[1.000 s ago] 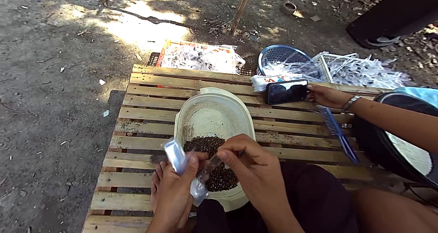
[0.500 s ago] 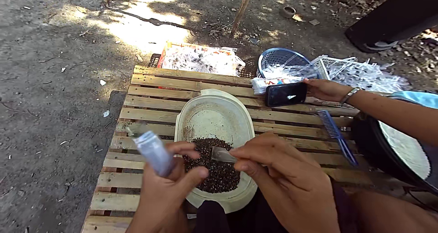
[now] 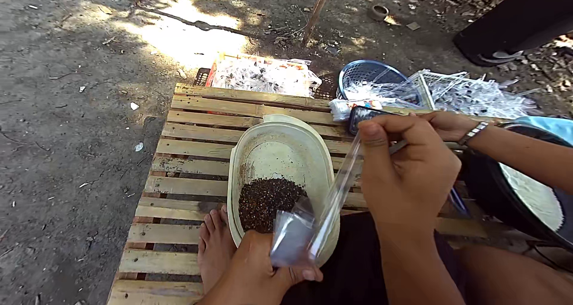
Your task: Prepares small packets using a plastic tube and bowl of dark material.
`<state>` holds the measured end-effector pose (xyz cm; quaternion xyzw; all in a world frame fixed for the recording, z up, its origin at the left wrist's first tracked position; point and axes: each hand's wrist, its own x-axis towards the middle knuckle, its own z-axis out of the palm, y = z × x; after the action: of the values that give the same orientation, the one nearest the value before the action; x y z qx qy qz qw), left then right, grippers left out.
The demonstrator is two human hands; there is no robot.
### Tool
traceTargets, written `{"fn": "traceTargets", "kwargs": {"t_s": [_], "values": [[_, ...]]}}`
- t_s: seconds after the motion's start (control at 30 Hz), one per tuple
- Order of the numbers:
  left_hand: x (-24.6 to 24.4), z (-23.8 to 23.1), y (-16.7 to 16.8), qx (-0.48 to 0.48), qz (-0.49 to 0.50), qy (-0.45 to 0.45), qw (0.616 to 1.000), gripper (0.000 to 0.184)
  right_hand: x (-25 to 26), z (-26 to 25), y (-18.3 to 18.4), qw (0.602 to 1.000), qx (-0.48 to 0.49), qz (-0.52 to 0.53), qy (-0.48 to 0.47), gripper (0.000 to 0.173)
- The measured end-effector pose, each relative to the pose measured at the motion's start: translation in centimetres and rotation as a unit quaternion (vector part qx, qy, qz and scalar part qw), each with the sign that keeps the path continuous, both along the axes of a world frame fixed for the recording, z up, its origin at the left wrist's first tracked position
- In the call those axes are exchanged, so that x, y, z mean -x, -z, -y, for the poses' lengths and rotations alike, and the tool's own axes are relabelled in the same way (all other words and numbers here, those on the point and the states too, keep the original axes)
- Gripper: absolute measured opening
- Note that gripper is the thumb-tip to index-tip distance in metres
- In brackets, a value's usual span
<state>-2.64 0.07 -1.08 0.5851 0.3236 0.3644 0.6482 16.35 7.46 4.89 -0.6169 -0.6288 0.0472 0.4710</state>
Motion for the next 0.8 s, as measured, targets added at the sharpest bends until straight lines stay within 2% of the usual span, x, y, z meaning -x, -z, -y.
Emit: {"fn": "traceTargets", "kwargs": {"t_s": [0.07,0.13,0.17,0.23,0.3,0.33,0.37,0.4,0.47,0.5,0.57,0.63,0.7,0.73,0.8], "values": [[0.5,0.3,-0.2,0.068,0.04,0.005,0.997,0.015,-1.2,-0.7,1.6,0.997,0.044,-0.04,0.041,0.021],[0.5,0.5,-0.4,0.167,0.142,-0.063,0.974,0.011,-1.9,-0.4,2.8,0.987,0.126,-0.074,0.07,0.023],[0.3,0.5,-0.5,0.224,0.217,-0.109,0.944,0.012,-1.9,0.4,3.6,0.979,0.174,-0.084,0.065,0.025],[-0.1,0.3,-0.3,0.312,0.386,-0.181,0.849,0.015,-1.0,2.7,5.8,0.958,0.264,-0.112,0.013,0.025],[-0.3,-0.2,0.6,0.352,0.523,-0.182,0.755,0.03,0.3,5.4,8.0,0.937,0.319,-0.127,-0.072,0.026],[-0.3,-0.4,0.9,0.362,0.558,-0.178,0.725,0.037,1.0,6.6,8.7,0.933,0.317,-0.13,-0.108,0.027],[-0.3,-0.5,1.0,0.372,0.561,-0.19,0.715,0.04,1.6,7.6,9.1,0.934,0.301,-0.138,-0.137,0.03],[-0.4,-0.4,0.8,0.383,0.523,-0.217,0.73,0.04,2.2,8.3,9.1,0.935,0.277,-0.154,-0.16,0.032],[-0.7,-0.4,-0.1,0.38,0.328,-0.279,0.819,0.041,2.9,8.9,8.1,0.938,0.225,-0.195,-0.18,0.033],[-0.9,-0.2,-0.2,0.351,0.215,-0.28,0.867,0.04,3.1,8.9,7.5,0.939,0.204,-0.211,-0.178,0.031],[-1.0,0.6,-0.1,0.287,0.072,-0.245,0.923,0.028,3.4,8.5,6.6,0.944,0.18,-0.228,-0.158,0.027],[-0.8,1.1,-0.4,0.283,0.09,-0.158,0.942,0.018,3.6,8.0,6.1,0.938,0.196,-0.25,-0.138,0.02],[-0.4,1.3,-0.3,0.315,0.186,-0.08,0.927,0.022,3.6,7.8,5.9,0.911,0.253,-0.281,-0.167,0.023],[-0.3,1.2,-0.2,0.324,0.215,-0.078,0.918,0.025,3.6,7.8,5.8,0.893,0.275,-0.3,-0.192,0.025],[-0.6,1.1,-0.2,0.315,0.222,-0.149,0.911,0.026,3.7,8.1,5.6,0.873,0.284,-0.321,-0.233,0.024]]}}
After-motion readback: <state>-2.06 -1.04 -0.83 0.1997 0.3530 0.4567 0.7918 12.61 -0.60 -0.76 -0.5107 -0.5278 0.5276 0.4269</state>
